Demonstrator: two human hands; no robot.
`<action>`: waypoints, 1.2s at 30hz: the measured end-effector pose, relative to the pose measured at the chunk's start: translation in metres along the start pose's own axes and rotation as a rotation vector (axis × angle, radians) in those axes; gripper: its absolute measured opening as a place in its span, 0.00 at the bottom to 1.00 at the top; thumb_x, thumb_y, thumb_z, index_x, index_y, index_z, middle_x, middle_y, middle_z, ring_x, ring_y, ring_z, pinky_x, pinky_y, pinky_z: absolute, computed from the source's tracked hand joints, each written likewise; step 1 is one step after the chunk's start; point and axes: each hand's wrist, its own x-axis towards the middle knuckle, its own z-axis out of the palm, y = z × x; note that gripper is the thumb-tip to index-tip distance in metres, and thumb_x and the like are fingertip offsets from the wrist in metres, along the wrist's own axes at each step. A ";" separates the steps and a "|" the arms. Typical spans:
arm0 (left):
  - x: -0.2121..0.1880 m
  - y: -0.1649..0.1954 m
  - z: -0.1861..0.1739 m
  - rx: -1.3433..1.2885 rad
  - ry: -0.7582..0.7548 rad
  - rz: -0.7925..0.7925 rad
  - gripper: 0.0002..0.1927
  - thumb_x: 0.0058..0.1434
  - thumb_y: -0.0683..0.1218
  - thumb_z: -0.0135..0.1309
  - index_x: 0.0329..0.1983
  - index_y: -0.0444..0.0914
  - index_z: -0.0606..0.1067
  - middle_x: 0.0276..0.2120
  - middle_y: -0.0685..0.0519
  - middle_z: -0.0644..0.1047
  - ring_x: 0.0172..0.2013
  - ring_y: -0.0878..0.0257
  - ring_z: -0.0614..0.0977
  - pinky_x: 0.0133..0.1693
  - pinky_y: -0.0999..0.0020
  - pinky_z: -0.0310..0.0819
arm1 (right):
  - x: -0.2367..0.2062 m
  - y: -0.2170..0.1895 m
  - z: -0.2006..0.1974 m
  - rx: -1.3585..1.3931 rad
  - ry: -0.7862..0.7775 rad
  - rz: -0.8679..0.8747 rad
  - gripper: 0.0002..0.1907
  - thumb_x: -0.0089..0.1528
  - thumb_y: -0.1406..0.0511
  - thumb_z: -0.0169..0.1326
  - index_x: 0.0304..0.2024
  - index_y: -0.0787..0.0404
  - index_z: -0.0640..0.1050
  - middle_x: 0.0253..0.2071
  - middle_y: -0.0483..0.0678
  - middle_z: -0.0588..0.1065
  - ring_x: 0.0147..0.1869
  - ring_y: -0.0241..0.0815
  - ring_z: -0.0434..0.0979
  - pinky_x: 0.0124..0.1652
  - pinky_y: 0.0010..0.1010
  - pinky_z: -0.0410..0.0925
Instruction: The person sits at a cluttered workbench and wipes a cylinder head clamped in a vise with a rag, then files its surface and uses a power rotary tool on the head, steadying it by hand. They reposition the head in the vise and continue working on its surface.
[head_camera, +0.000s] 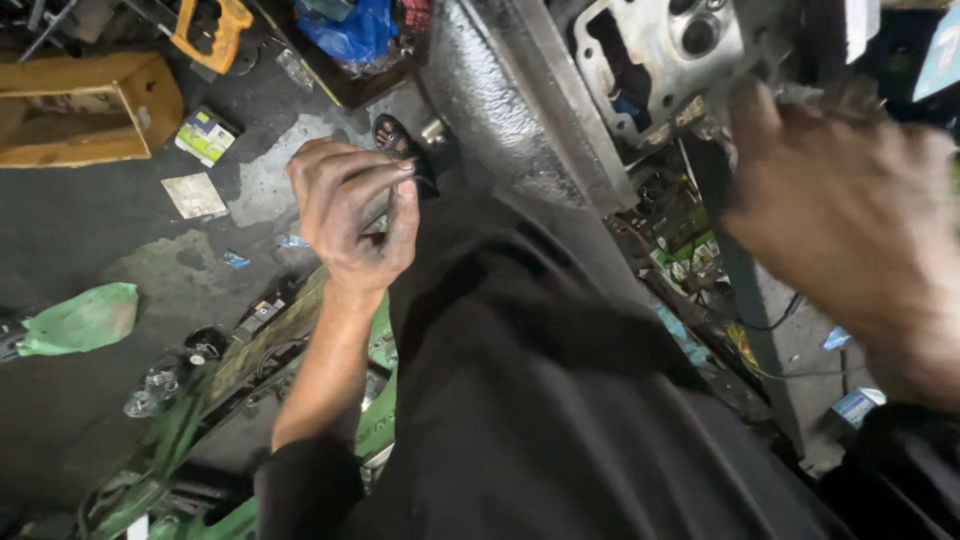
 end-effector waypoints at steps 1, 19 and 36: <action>-0.002 0.000 -0.002 -0.007 0.012 -0.006 0.08 0.62 0.37 0.64 0.43 0.37 0.78 0.41 0.50 0.79 0.46 0.52 0.77 0.54 0.54 0.71 | -0.004 0.000 -0.003 0.040 -0.162 0.067 0.24 0.58 0.65 0.62 0.56 0.60 0.75 0.35 0.52 0.79 0.35 0.44 0.80 0.35 0.35 0.72; 0.015 -0.047 0.045 -0.625 0.468 -0.401 0.23 0.72 0.43 0.58 0.63 0.39 0.60 0.52 0.44 0.68 0.41 0.62 0.73 0.40 0.69 0.76 | 0.006 0.092 0.114 0.596 0.544 0.044 0.07 0.80 0.71 0.50 0.56 0.71 0.75 0.48 0.59 0.80 0.49 0.48 0.83 0.48 0.31 0.75; 0.063 -0.048 0.101 -0.939 0.118 -0.498 0.28 0.57 0.49 0.63 0.54 0.28 0.70 0.45 0.38 0.79 0.42 0.51 0.87 0.45 0.61 0.87 | 0.082 0.055 0.007 -0.357 0.591 -0.168 0.27 0.75 0.63 0.57 0.70 0.70 0.65 0.53 0.47 0.82 0.40 0.34 0.82 0.38 0.17 0.73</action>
